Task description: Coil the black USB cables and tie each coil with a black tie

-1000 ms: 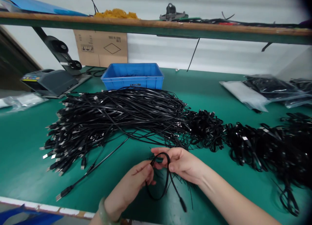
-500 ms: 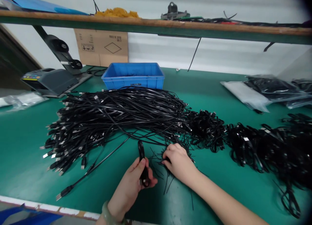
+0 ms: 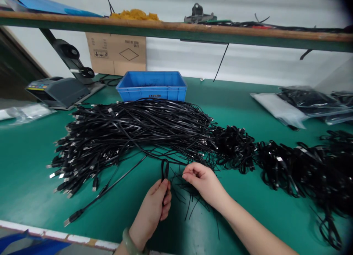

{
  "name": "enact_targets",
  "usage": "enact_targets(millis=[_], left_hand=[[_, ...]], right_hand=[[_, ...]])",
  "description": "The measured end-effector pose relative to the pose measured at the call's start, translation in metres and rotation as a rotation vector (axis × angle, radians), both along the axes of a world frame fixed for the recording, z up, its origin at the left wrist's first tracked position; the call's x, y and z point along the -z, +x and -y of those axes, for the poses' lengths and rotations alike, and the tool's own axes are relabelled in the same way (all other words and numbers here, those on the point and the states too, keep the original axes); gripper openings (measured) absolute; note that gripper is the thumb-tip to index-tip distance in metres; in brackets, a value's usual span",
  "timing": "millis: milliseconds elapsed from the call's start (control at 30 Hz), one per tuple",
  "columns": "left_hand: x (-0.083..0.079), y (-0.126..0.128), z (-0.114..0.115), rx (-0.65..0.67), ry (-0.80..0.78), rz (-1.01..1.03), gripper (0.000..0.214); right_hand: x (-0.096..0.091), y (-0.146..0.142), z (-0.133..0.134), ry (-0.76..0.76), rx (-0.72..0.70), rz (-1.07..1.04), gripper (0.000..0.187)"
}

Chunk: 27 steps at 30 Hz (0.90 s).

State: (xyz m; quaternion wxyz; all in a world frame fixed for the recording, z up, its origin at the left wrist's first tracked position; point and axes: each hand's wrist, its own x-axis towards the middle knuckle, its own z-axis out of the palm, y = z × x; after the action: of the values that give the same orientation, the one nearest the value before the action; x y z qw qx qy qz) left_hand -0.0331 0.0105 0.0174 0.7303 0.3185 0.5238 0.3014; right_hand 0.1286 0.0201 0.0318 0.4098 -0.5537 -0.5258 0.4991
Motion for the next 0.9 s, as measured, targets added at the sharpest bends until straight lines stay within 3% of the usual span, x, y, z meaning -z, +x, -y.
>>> enact_targets(millis=[100,167,267,400,500,567,633,700,800,900], left_hand=[[0.002,0.009,0.002,0.026,0.297,-0.313,0.022],[0.003,0.013,0.005,0.082,0.544,-0.561,0.015],[0.003,0.018,0.011,0.200,0.697,-0.748,0.017],[0.003,0.019,0.017,0.200,0.648,-0.509,0.021],[0.003,0.021,0.017,0.115,0.360,-0.164,0.033],[0.003,0.022,0.015,0.082,0.152,0.052,0.038],[0.002,0.021,0.011,0.079,0.056,0.201,0.034],[0.000,0.017,0.007,0.089,0.053,0.242,0.030],[-0.003,0.007,0.000,0.116,0.114,0.157,0.035],[-0.008,-0.001,-0.007,0.163,0.264,0.000,0.039]], right_hand=[[0.000,-0.017,0.004,-0.241,0.033,-0.387,0.053],[0.003,-0.028,0.006,-0.298,0.087,-0.478,0.076],[0.011,-0.038,0.007,-0.216,0.231,-0.443,0.071],[0.018,-0.041,0.010,-0.131,0.285,-0.258,0.029],[0.016,-0.039,0.017,-0.092,0.258,-0.081,0.023],[0.013,-0.035,0.021,0.006,0.199,0.022,0.018],[0.008,-0.029,0.022,0.141,0.104,0.101,0.010],[0.003,-0.020,0.021,0.207,-0.041,0.114,0.004],[-0.005,-0.007,0.016,0.117,-0.283,-0.014,0.023],[-0.015,0.000,0.013,0.066,-0.348,-0.012,0.030]])
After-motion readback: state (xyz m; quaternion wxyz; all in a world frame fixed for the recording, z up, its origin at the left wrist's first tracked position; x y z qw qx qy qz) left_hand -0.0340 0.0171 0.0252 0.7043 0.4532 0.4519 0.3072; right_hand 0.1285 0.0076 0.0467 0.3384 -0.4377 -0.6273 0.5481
